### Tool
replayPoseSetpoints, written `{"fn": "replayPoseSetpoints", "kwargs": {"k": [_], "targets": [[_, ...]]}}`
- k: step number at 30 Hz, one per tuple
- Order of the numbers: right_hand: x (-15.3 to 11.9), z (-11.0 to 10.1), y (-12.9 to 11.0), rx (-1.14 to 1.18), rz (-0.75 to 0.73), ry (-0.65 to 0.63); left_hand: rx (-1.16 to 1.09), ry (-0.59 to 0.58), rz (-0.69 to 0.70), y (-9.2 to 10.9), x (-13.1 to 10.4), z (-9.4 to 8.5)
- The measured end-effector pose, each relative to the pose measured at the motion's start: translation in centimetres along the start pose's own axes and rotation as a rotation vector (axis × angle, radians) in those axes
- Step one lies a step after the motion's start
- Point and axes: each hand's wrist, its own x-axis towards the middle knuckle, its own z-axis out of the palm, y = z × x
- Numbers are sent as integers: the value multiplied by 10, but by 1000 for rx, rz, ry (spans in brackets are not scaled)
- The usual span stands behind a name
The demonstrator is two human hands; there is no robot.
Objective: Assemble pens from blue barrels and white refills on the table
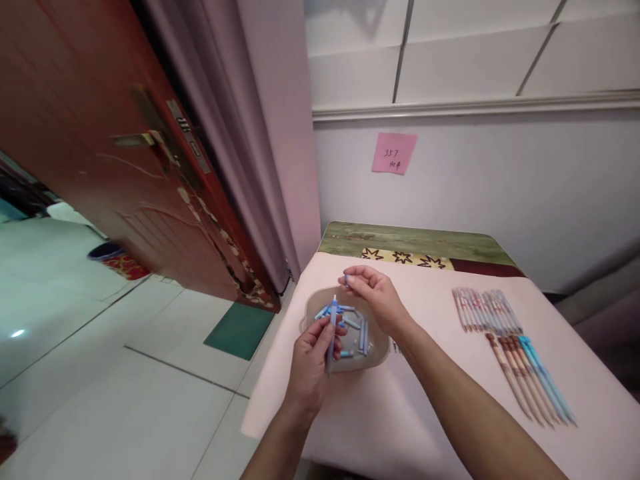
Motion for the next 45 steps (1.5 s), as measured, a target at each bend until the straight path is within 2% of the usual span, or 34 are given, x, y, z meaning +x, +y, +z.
{"fn": "replayPoseSetpoints", "kwargs": {"k": [2, 4, 6, 14, 30, 35, 41, 45], "targets": [[-3, 4, -11, 354, 21, -9, 9, -12, 7, 0, 1, 3], [-6, 8, -16, 485, 69, -30, 23, -22, 24, 0, 3, 5], [-7, 9, -17, 519, 92, -50, 32, -26, 35, 1, 3, 6], [-9, 8, -18, 553, 93, -71, 68, -48, 39, 5, 1, 10], [-25, -4, -28, 610, 71, -36, 40, -66, 62, 8, -16, 25], [-34, -10, -35, 533, 15, -61, 28, -87, 73, 8, -24, 27], [-49, -26, -45, 440, 16, -187, -6, -119, 69, 8, -40, 33], [-64, -29, -48, 414, -8, -143, -53, -152, 55, 6, -51, 41]]}}
